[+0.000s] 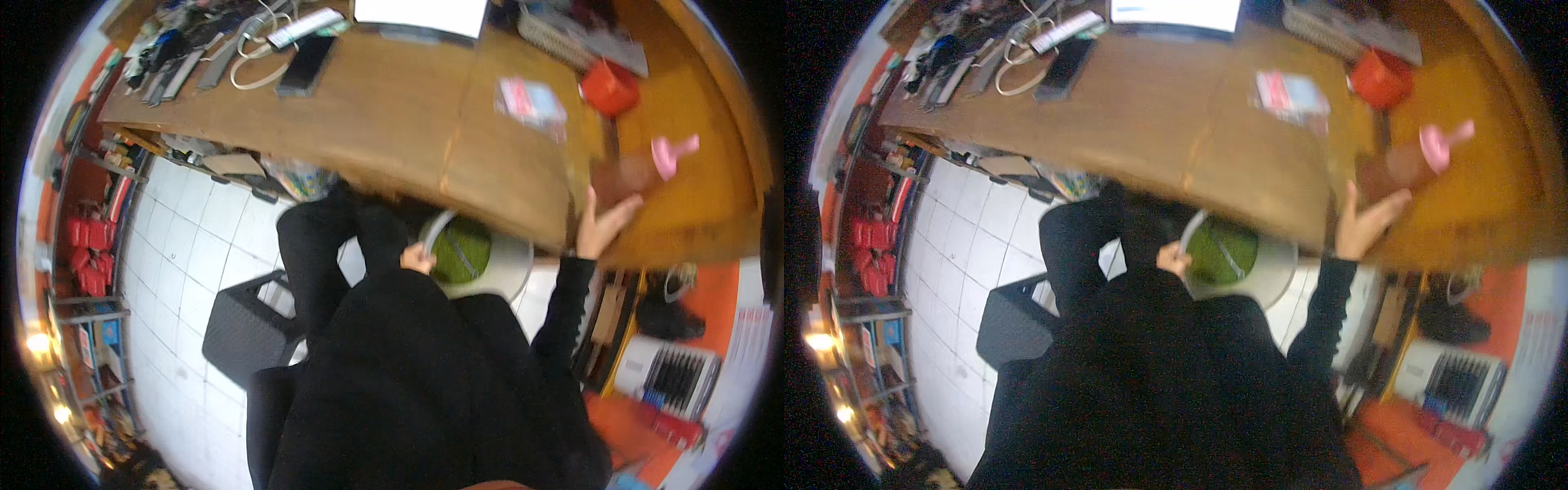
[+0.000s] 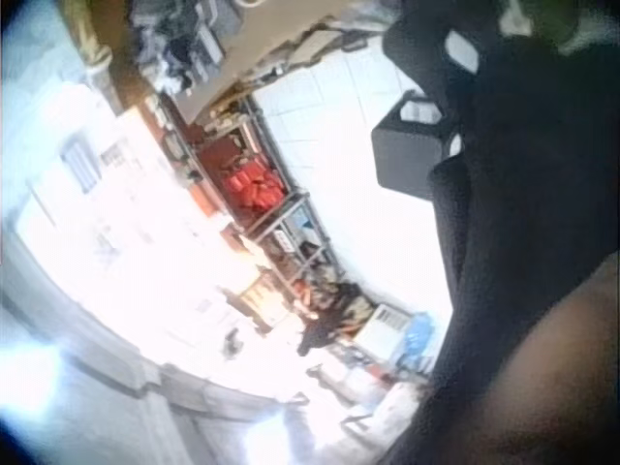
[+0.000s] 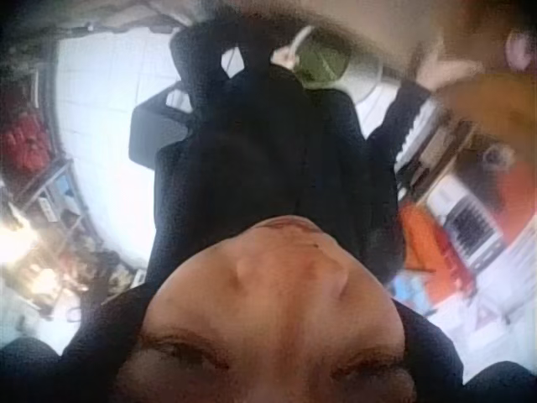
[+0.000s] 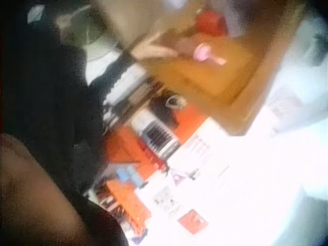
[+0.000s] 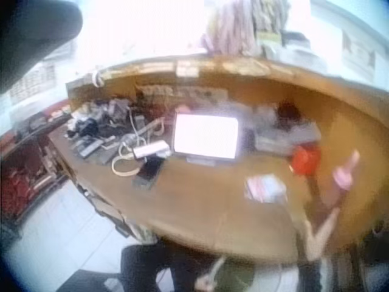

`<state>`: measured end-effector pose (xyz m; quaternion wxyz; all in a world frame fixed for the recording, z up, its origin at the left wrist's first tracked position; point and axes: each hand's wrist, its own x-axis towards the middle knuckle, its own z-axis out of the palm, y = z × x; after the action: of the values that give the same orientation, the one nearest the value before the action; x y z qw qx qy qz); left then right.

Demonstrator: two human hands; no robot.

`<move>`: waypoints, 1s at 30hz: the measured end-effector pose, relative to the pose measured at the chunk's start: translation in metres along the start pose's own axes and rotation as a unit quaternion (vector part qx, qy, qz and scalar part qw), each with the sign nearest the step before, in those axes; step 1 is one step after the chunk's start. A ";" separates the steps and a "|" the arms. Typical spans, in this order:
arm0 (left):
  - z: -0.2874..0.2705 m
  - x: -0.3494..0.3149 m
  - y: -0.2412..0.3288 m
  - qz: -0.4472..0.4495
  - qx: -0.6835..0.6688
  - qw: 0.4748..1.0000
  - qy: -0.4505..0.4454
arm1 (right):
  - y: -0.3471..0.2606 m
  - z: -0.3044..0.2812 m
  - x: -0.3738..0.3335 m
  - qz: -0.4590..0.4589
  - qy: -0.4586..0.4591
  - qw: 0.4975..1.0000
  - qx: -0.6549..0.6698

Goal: The person scoops green dried herbs from a large plastic bucket into small clear zip-lock bags using a black scoop. They repeatedly open bags, fill them with the herbs, and seal them, placing the filled bags on the wooden table.

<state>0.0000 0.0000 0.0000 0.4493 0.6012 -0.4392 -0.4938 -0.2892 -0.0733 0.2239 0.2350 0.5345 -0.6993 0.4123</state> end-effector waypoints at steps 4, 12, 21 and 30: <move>-0.060 -0.057 0.035 0.014 -0.086 0.991 -0.103 | -0.064 -0.070 -0.081 -0.007 -0.053 0.983 0.174; -0.067 -0.103 0.077 0.024 -0.095 0.982 -0.161 | 0.016 -0.128 -0.249 0.252 -0.349 0.887 0.169; -0.096 -0.119 0.149 0.110 -0.090 0.972 -0.189 | -0.019 -0.191 -0.182 0.335 -0.190 0.824 0.416; -0.172 -0.114 0.238 0.045 -0.091 0.986 -0.135 | -0.085 -0.150 -0.081 -0.031 -0.334 0.908 0.252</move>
<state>0.1352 0.0787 0.2728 0.4605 0.4652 -0.4753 -0.5879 -0.2003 0.0884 0.2715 -0.1423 0.7035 -0.5932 0.3646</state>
